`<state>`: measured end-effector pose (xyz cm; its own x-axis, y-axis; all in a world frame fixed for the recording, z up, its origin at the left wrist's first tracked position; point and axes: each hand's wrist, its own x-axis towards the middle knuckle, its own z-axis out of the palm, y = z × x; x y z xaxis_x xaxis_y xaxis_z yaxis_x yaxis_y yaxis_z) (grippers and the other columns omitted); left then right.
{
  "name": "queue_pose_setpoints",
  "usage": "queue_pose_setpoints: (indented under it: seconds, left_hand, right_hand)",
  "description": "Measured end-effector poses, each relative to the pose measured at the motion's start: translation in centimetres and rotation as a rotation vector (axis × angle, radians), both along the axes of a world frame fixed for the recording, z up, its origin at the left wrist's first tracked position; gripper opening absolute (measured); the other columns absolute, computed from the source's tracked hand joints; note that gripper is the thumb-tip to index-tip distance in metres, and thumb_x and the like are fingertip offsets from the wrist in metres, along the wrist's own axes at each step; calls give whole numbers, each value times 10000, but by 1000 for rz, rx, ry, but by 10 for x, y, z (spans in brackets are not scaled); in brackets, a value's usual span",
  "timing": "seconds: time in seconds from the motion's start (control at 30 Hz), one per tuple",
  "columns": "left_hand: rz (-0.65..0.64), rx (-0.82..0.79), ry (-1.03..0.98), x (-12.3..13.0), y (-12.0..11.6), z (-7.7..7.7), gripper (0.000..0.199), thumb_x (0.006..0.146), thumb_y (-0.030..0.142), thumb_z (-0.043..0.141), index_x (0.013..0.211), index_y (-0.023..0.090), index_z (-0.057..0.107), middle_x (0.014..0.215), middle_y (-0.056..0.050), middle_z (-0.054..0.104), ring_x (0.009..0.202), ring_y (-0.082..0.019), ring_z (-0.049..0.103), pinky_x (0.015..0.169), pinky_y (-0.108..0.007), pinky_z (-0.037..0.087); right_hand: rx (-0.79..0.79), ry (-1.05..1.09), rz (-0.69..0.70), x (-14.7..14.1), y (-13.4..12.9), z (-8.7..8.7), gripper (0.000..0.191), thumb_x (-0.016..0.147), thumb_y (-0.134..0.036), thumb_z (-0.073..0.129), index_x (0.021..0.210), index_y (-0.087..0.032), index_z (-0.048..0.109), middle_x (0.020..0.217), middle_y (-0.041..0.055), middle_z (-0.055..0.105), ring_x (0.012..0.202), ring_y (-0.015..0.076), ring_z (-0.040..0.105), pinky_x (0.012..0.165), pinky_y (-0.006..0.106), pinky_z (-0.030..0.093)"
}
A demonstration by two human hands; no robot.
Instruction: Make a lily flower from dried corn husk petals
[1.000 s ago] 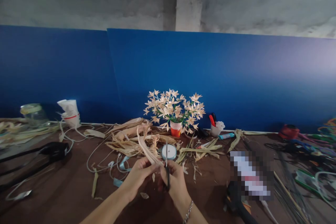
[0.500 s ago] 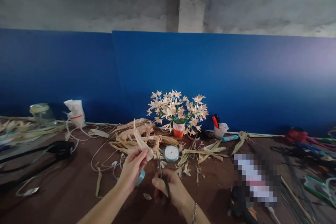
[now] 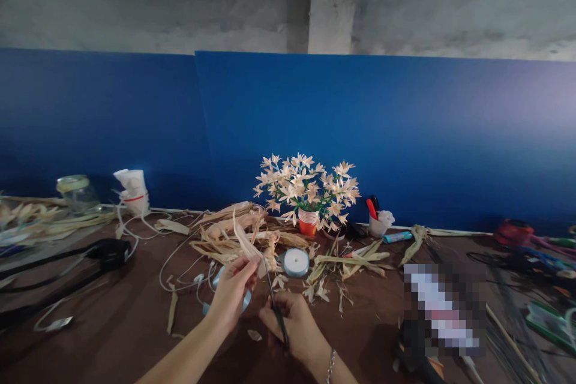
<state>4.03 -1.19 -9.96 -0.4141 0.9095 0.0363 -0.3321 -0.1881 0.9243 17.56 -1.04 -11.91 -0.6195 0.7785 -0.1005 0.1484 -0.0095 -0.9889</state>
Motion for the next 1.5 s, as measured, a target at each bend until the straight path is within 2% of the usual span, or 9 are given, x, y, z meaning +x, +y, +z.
queue_pose_setpoints:
  seconds: [0.23, 0.5, 1.03, 1.33, 1.5]
  left_hand:
    - [43, -16, -66, 1, 0, 2, 266, 515, 340, 712, 541, 129, 552, 414, 50, 465, 381, -50, 396, 372, -159, 276]
    - [6, -18, -106, 1, -2, 0, 252, 533, 333, 711, 595, 129, 574, 467, 45, 495, 428, -56, 437, 405, -153, 318]
    - [-51, -61, -70, -3, 2, -2, 260, 538, 363, 698, 618, 121, 647, 454, 24, 521, 419, -56, 437, 398, -154, 327]
    - [-77, -65, -64, -5, 2, -7, 251, 574, 358, 681, 607, 117, 624, 450, 26, 508, 411, -52, 429, 396, -149, 321]
    - [-69, -50, -34, -5, 3, -9, 255, 580, 368, 675, 581, 121, 608, 472, 24, 512, 428, -56, 439, 405, -151, 330]
  right_hand:
    - [-18, 25, 24, 1, -1, 1, 357, 655, -492, 571, 694, -146, 491, 381, -64, 472, 281, 52, 411, 264, 122, 257]
    - [20, -4, -12, 0, 2, -3, 360, 654, -499, 575, 673, -149, 492, 366, -70, 450, 273, 49, 389, 261, 128, 276]
    - [48, -23, -1, 4, 3, -1, 408, 653, -549, 541, 710, -148, 496, 371, -75, 435, 270, 44, 374, 268, 133, 267]
    - [-14, -63, -27, 2, 0, 5, 386, 643, -525, 553, 713, -151, 487, 362, -77, 435, 272, 48, 385, 266, 127, 263]
    - [34, -62, -26, 2, 2, 1, 384, 656, -528, 538, 692, -149, 487, 365, -79, 425, 266, 41, 364, 265, 132, 270]
